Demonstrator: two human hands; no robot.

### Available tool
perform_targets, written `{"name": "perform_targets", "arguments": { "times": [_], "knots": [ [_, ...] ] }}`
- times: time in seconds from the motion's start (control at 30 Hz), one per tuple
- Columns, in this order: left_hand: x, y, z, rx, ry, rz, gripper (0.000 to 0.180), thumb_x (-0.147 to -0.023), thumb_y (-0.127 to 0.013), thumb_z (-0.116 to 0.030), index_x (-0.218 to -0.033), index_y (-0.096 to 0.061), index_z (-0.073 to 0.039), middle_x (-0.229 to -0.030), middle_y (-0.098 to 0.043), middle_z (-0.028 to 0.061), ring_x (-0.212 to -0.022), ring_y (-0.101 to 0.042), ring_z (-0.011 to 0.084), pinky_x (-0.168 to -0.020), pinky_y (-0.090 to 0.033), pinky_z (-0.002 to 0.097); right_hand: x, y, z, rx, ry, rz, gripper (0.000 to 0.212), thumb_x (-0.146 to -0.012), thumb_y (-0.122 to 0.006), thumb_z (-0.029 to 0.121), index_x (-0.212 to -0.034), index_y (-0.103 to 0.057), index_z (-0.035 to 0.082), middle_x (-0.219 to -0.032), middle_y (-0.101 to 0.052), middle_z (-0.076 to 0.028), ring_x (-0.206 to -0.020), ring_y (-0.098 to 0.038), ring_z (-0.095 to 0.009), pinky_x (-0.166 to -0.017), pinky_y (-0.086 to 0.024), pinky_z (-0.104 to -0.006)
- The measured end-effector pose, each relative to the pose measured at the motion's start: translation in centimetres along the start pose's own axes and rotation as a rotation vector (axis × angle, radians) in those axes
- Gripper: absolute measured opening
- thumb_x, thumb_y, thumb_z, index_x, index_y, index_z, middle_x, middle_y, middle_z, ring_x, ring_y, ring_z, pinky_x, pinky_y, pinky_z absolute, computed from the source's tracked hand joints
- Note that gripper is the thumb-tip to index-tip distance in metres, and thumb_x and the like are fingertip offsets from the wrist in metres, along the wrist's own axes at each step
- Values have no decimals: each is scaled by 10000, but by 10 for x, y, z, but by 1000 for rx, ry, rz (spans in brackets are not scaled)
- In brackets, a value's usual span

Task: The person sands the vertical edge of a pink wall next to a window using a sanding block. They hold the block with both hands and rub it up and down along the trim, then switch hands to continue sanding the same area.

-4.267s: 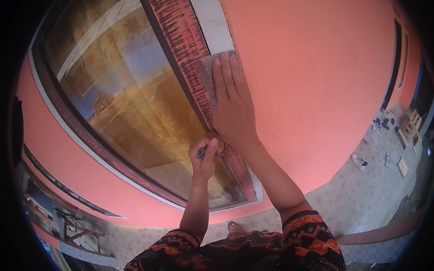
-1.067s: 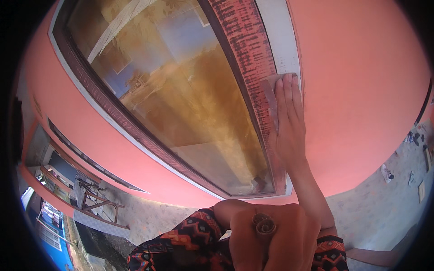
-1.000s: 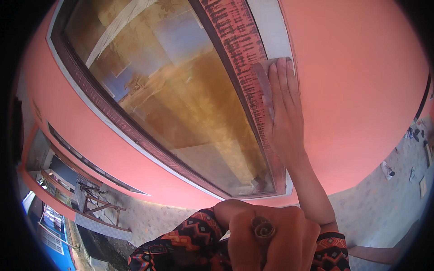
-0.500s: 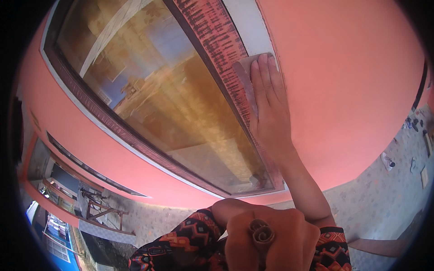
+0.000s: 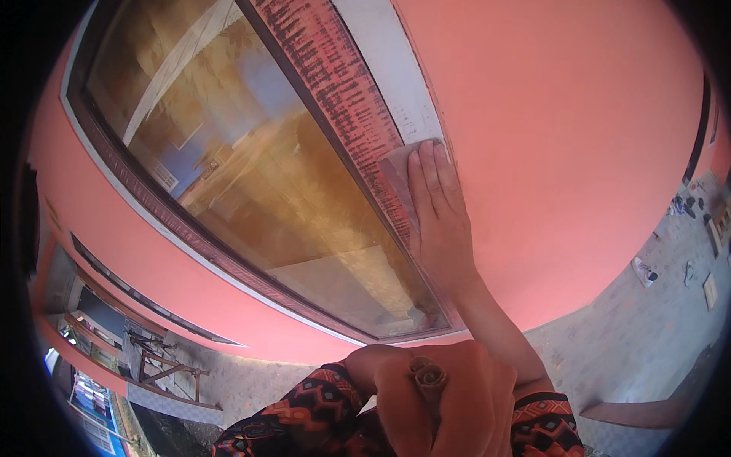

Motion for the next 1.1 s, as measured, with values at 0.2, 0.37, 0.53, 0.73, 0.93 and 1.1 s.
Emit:
{"name": "perform_targets", "arguments": {
  "times": [0.2, 0.37, 0.53, 0.73, 0.93, 1.1],
  "knots": [
    [44, 9, -76, -586, -194, -134, 175, -991, -529, -90, -958, -658, 24, -626, -543, 53, -571, -539, 209, -599, -390, 383, -34, 8, 28, -110, 76, -45, 585, -983, -506, 35, -1554, -389, -29, -1612, -375, -239, -1517, -314, -426, -1238, -281, -521],
    [108, 40, -143, -1152, -415, -607, 188, -1026, -511, -120, -959, -640, -1, -620, -506, 23, -573, -511, 171, -545, -350, 345, -32, 16, 18, -35, 62, -38, 625, -911, -572, 12, -1516, -429, -58, -1586, -409, -228, -1504, -350, -399, -1217, -344, -498],
    [105, 12, -142, -2081, -285, -727, 119, -981, -638, -46, -901, -682, 31, -654, -566, 9, -564, -472, 100, -514, -316, 272, 14, 1, -1, 0, 41, 31, 678, -886, -572, -2, -1537, -393, -57, -1616, -361, -228, -1528, -297, -405, -1224, -322, -519],
    [131, 8, -179, -2199, -374, -1167, 135, -988, -672, -68, -887, -666, 22, -576, -433, 0, -542, -393, 55, -495, -306, 262, -46, 15, 32, 22, 102, -31, 677, -883, -535, -27, -1543, -385, -55, -1622, -350, -230, -1533, -285, -405, -1232, -307, -516],
    [164, 45, -192, -2160, -380, -1321, 175, -972, -702, -87, -830, -663, 8, -546, -401, -23, -540, -339, 40, -490, -261, 262, 10, 7, 8, 90, 75, -18, 639, -908, -505, -36, -1537, -390, -60, -1609, -371, -234, -1516, -326, -394, -1230, -308, -515],
    [179, 56, -193, -2114, -338, -1456, 165, -913, -761, -77, -799, -676, 7, -546, -385, -45, -548, -325, 40, -497, -252, 258, -43, 15, 29, 44, 99, -81, 648, -897, -513, -40, -1535, -397, -57, -1611, -366, -235, -1520, -316, -397, -1229, -312, -518]
  ]
}}
Point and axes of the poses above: each hand's wrist, its own x-axis away from the middle knuckle, its own y-axis out of the back of the hand, z = x × y, the point moved 10 cm from there along -x, towards the middle knuckle
